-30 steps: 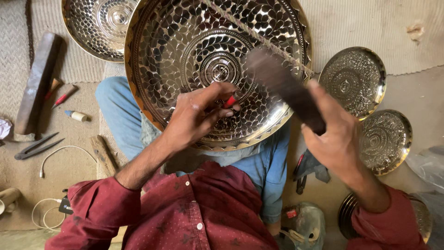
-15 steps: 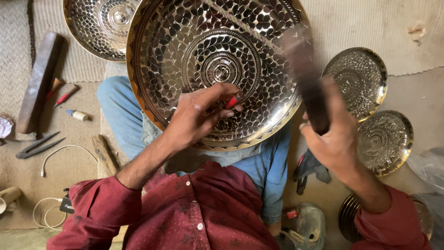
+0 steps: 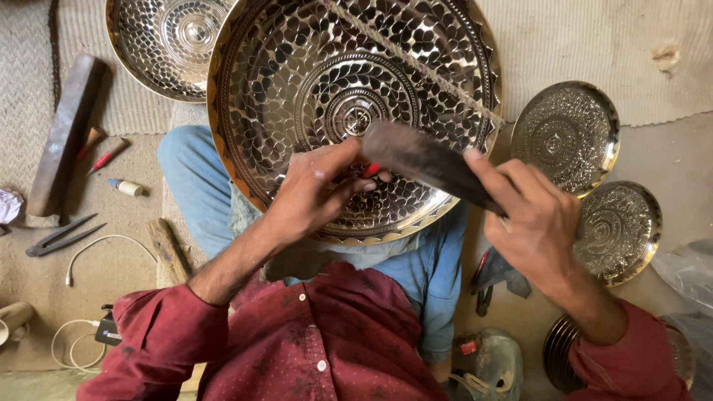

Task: The person sits on the floor with a large decorative brass tray on their lap and engraves its pattern, holding a small punch against the metal and striking it with a wooden mallet. They reposition the punch repeatedly to work different spots of the tray's design, with finished trays stacked nearby.

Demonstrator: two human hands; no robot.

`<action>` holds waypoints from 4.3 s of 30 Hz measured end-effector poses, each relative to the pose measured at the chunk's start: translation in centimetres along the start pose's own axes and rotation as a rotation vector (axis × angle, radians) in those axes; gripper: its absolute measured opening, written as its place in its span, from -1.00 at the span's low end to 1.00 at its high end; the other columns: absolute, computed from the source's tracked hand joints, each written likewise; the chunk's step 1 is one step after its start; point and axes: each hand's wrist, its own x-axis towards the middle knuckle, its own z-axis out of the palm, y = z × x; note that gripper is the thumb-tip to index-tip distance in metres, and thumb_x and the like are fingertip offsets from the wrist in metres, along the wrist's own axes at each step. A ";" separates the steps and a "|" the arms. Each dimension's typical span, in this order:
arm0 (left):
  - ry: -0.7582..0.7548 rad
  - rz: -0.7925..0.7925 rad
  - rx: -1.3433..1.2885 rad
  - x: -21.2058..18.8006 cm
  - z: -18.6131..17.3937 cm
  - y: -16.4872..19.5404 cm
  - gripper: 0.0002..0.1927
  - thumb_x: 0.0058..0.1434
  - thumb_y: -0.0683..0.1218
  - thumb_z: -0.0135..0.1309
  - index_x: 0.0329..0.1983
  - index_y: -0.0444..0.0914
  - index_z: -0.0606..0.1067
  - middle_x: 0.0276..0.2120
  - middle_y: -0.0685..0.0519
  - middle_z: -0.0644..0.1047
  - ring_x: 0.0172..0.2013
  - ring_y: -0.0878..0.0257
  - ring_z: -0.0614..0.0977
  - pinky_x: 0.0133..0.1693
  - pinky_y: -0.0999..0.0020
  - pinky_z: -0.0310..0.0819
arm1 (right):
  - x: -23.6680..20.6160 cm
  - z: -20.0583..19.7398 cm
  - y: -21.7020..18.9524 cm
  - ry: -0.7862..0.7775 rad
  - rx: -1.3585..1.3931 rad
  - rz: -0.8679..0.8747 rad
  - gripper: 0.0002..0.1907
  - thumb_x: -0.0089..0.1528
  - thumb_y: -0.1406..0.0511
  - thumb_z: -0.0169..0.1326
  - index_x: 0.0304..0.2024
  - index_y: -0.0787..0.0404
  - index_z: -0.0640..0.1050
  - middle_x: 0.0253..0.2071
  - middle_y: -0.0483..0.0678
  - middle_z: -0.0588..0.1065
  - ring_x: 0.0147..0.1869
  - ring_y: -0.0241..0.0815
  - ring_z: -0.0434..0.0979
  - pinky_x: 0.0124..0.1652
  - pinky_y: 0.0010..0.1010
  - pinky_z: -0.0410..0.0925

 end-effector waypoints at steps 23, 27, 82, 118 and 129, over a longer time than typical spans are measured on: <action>0.070 0.062 -0.171 0.1 0.2 -0.7 -0.55 0.33 -0.49 -0.15 0.22 -0.31 0.40 0.02 -0.03 0.65 -0.02 0.23 0.75 -0.14 0.46 0.73 | -0.4 0.7 0.2 0.114 0.542 0.210 -0.11 0.22 0.49 0.18 0.55 0.15 0.13 -0.22 -0.03 0.51 -0.30 -0.21 0.53 -0.32 -0.41 0.48; 0.076 0.020 -0.115 -0.4 0.5 -1.4 -0.57 0.31 -0.46 -0.08 0.21 -0.31 0.41 0.00 -0.04 0.65 -0.12 0.23 0.77 -0.35 0.51 0.78 | 0.3 -0.4 0.3 0.146 0.590 0.219 -0.15 0.22 0.50 0.19 0.52 0.10 0.19 -0.23 -0.04 0.51 -0.22 -0.21 0.60 -0.18 -0.37 0.52; 0.177 -0.165 -0.074 0.4 0.9 1.7 -0.61 0.31 -0.34 0.12 0.19 -0.30 0.44 -0.03 -0.05 0.65 -0.02 0.22 0.74 -0.01 0.37 0.75 | 3.9 -3.0 1.1 0.005 0.396 0.087 -0.18 0.17 0.52 0.12 0.44 -0.07 0.24 -0.30 -0.14 0.46 -0.42 -0.31 0.46 -0.48 -0.50 0.41; 0.201 -0.077 -0.222 0.6 0.0 1.0 -0.67 0.42 -0.37 0.04 0.21 -0.29 0.39 0.07 -0.05 0.63 0.10 0.15 0.72 0.06 0.35 0.73 | 4.6 -3.2 0.8 -0.085 0.417 0.156 -0.15 0.14 0.47 0.19 0.46 -0.04 0.28 -0.31 -0.14 0.48 -0.37 -0.26 0.51 -0.40 -0.40 0.44; 0.278 -0.131 -0.159 0.5 0.0 2.3 -0.66 0.34 -0.37 0.10 0.17 -0.32 0.43 -0.02 -0.07 0.65 0.01 0.19 0.74 0.00 0.36 0.75 | 6.3 -4.8 0.5 -0.019 0.284 0.117 -0.38 0.33 0.49 0.19 0.36 -0.12 0.43 -0.31 -0.12 0.45 -0.43 -0.28 0.49 -0.44 -0.41 0.40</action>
